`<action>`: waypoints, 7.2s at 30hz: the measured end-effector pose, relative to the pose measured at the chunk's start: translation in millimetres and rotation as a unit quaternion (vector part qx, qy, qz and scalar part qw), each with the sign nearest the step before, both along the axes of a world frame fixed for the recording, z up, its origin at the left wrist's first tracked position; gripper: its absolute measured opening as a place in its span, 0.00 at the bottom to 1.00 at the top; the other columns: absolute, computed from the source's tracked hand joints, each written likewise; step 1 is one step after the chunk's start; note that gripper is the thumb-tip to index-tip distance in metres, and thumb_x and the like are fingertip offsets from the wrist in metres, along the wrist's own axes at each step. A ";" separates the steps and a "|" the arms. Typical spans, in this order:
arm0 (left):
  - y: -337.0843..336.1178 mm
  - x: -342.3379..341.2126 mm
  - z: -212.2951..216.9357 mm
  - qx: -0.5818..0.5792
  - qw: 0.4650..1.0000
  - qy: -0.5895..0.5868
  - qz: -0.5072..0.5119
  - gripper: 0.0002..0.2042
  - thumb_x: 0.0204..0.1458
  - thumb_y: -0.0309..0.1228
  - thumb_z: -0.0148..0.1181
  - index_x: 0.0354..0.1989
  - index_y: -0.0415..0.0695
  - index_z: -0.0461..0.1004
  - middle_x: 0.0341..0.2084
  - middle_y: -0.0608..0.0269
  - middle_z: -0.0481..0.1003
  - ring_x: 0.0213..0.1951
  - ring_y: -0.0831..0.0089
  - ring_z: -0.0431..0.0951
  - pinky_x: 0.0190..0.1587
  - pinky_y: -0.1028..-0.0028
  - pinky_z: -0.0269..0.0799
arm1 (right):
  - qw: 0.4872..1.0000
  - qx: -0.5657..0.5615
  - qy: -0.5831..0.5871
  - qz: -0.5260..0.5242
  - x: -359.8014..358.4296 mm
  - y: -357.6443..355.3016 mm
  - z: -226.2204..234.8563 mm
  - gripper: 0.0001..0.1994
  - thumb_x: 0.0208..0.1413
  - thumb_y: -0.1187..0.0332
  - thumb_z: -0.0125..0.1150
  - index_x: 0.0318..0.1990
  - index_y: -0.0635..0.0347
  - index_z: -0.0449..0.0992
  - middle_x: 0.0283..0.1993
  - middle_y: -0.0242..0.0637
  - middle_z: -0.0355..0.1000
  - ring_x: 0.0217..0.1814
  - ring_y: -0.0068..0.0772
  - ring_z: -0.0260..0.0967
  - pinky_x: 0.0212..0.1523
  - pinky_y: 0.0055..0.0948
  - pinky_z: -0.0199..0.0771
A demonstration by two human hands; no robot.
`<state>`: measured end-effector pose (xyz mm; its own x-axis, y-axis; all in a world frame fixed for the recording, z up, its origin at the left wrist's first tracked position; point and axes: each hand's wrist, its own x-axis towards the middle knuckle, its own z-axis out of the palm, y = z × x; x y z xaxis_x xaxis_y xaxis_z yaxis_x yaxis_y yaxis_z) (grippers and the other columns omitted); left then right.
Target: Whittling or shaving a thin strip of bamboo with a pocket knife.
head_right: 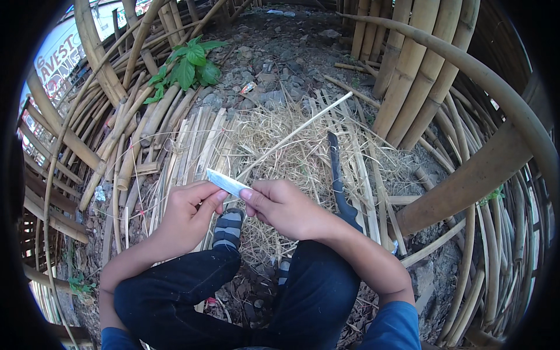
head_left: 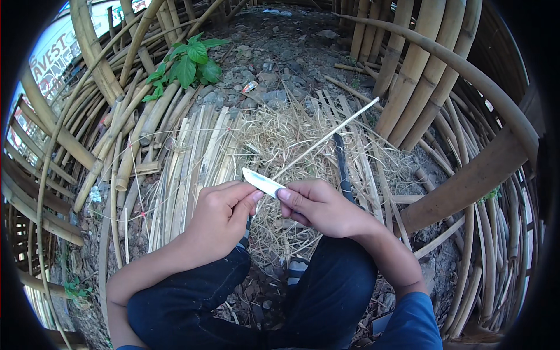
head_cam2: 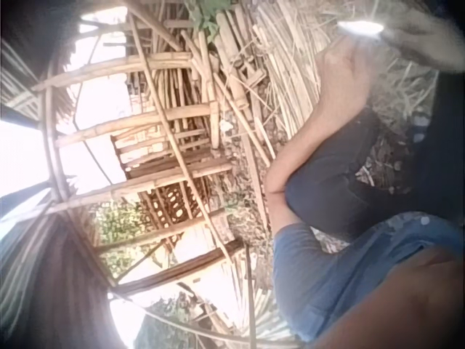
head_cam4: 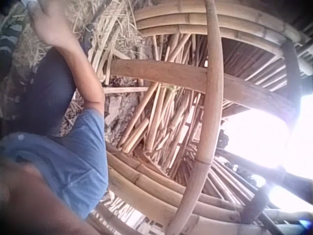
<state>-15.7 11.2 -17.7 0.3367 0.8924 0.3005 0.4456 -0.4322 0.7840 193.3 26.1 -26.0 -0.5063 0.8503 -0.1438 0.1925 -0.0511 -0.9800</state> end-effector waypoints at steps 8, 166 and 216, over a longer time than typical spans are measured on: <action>-5.0 6.0 -0.3 0.062 0.998 0.001 0.005 0.07 0.55 0.22 0.53 0.37 0.33 0.76 0.18 0.56 0.72 0.18 0.72 0.71 0.21 0.74 0.64 | 0.999 -0.032 0.009 -0.004 -6.3 -2.4 12.6 0.18 0.65 0.59 0.47 0.27 0.60 0.72 0.19 0.22 0.61 0.18 0.10 0.51 0.19 0.14 0.50; -10.8 -65.7 -6.2 -0.266 0.958 -0.091 0.055 0.12 0.61 0.32 0.48 0.31 0.37 0.72 0.15 0.73 0.62 0.17 0.88 0.56 0.18 0.85 0.48 | 0.778 0.353 -0.254 -0.454 77.3 63.6 -49.2 0.25 0.64 0.52 0.42 0.25 0.64 0.70 0.15 0.47 0.68 0.16 0.50 0.67 0.19 0.42 0.65; -20.9 -69.1 4.8 -0.292 0.956 -0.036 -0.015 0.14 0.62 0.32 0.46 0.26 0.38 0.69 0.13 0.74 0.60 0.14 0.89 0.52 0.16 0.84 0.45 | 0.705 0.384 -0.434 -0.409 88.2 59.4 -32.5 0.26 0.63 0.51 0.42 0.25 0.64 0.73 0.17 0.48 0.70 0.20 0.52 0.71 0.24 0.46 0.69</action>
